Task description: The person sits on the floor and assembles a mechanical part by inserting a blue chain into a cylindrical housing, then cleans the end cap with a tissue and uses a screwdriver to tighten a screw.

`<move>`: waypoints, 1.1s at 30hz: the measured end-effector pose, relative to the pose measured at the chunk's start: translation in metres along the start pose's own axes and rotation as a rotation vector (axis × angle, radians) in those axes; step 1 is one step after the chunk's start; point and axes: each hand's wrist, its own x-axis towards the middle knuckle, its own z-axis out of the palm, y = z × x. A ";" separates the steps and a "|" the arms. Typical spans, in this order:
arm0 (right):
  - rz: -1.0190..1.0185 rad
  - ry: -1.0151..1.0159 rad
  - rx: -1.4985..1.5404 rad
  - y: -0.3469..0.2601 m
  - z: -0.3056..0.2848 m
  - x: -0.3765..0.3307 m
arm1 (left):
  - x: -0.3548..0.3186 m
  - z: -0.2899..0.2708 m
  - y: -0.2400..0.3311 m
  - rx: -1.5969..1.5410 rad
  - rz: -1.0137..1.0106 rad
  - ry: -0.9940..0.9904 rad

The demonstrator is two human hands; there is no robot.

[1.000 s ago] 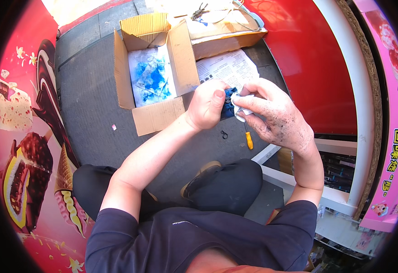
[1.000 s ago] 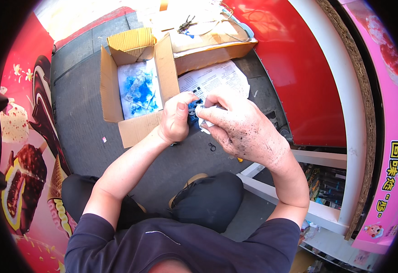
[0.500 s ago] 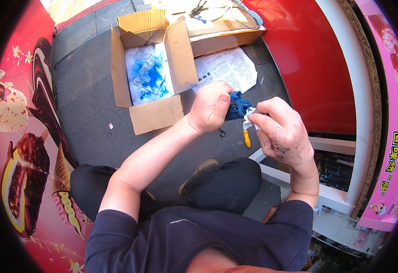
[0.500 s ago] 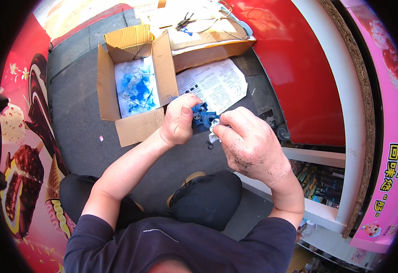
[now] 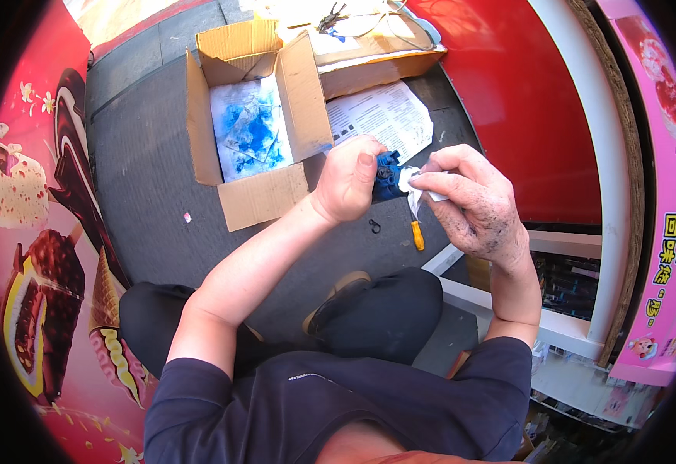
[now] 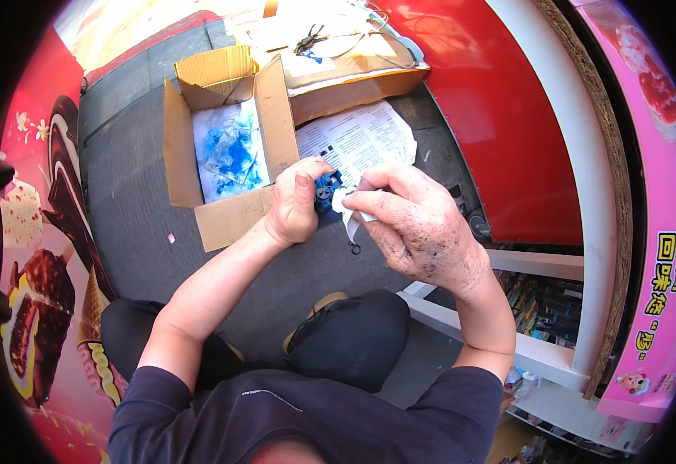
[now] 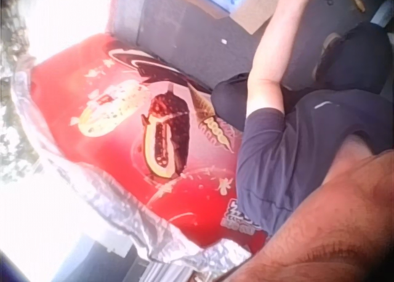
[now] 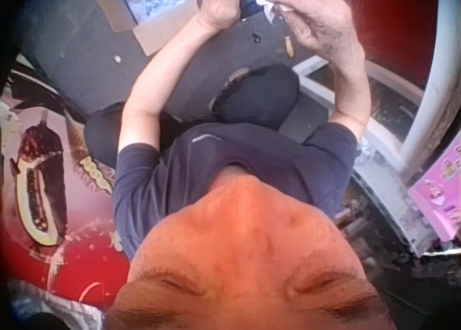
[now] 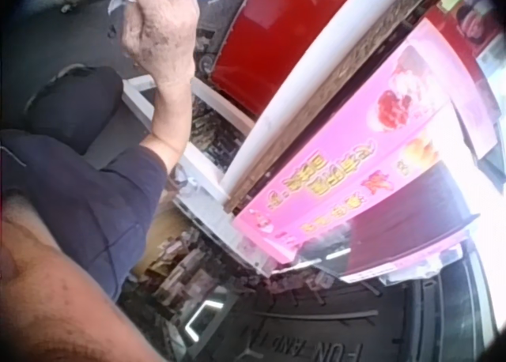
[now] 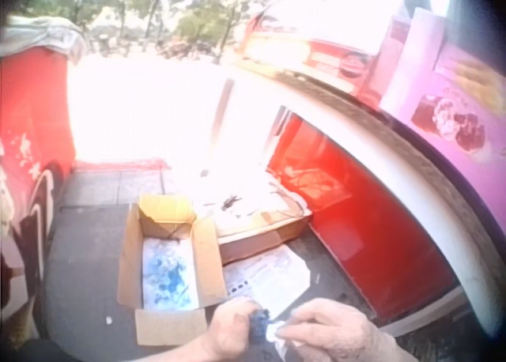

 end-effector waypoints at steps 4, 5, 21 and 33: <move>0.017 -0.129 -0.016 0.002 0.004 0.014 | -0.001 0.000 0.002 -0.050 -0.056 -0.062; 0.041 -0.124 -0.009 0.004 0.002 0.016 | -0.001 0.000 0.002 -0.045 -0.048 -0.061; 0.223 -0.188 -0.052 0.029 -0.006 0.034 | -0.003 0.002 0.002 -0.057 -0.040 -0.050; 0.069 -0.308 0.055 0.021 -0.015 0.054 | -0.007 0.000 0.001 -0.040 -0.087 -0.195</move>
